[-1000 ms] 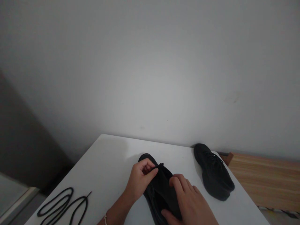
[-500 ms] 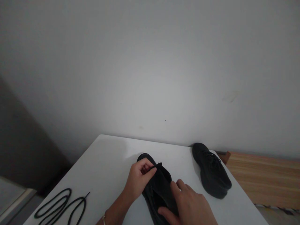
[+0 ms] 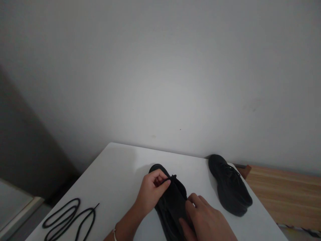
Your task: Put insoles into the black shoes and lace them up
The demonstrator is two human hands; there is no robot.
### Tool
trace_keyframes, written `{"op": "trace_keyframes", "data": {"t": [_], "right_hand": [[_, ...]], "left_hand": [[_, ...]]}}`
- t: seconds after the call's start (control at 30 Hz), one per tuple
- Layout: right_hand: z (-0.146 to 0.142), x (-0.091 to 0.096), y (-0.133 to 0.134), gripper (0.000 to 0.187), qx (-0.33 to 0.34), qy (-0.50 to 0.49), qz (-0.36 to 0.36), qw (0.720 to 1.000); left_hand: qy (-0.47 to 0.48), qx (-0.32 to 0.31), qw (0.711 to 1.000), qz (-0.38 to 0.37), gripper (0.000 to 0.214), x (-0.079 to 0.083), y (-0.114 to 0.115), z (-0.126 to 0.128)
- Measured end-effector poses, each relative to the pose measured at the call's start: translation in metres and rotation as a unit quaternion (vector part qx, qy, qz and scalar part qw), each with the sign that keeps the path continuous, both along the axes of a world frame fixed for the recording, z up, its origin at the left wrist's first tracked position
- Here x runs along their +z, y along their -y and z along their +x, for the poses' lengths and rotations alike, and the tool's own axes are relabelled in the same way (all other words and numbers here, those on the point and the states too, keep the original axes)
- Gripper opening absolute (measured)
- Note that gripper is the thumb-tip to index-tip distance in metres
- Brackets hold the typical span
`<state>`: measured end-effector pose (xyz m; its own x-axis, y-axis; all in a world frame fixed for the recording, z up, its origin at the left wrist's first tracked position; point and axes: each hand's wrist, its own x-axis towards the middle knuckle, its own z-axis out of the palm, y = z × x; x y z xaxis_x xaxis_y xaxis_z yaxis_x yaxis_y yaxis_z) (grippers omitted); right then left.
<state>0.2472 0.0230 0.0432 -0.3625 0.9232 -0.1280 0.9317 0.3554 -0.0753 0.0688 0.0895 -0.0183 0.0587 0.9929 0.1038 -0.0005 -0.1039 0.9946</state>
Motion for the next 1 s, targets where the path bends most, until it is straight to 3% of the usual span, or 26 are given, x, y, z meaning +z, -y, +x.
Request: {"op": "trace_keyframes", "data": {"t": [0.07, 0.17, 0.27, 0.37, 0.57, 0.73, 1.0], "right_hand": [[-0.006, 0.008, -0.001, 0.014, -0.019, 0.013, -0.041, 0.999], [-0.018, 0.02, -0.004, 0.038, -0.046, 0.041, -0.096, 0.993], [-0.024, 0.023, -0.006, 0.048, -0.027, 0.066, -0.092, 0.993], [-0.023, 0.018, -0.006, 0.045, 0.023, 0.069, -0.055, 0.996], [-0.011, 0.008, -0.005, 0.012, 0.032, 0.029, -0.013, 0.999], [-0.009, 0.002, -0.007, 0.021, 0.044, 0.017, -0.004, 0.999], [-0.032, 0.003, -0.017, 0.031, 0.021, 0.046, -0.036, 0.998]], "left_hand": [[-0.001, 0.0, 1.0, 0.001, 0.017, 0.0, 0.0, 0.0], [-0.003, -0.001, 1.0, 0.002, 0.017, 0.001, 0.0, 0.0], [-0.003, -0.005, 1.0, 0.003, 0.018, 0.0, 0.0, 0.0], [-0.002, -0.005, 1.0, 0.005, 0.018, 0.0, -0.001, 0.0], [-0.001, -0.003, 1.0, 0.004, 0.018, -0.001, -0.001, 0.001], [-0.002, -0.001, 1.0, 0.005, 0.018, 0.0, 0.0, 0.001], [-0.002, -0.002, 1.0, 0.006, 0.016, -0.001, -0.001, 0.001]]}}
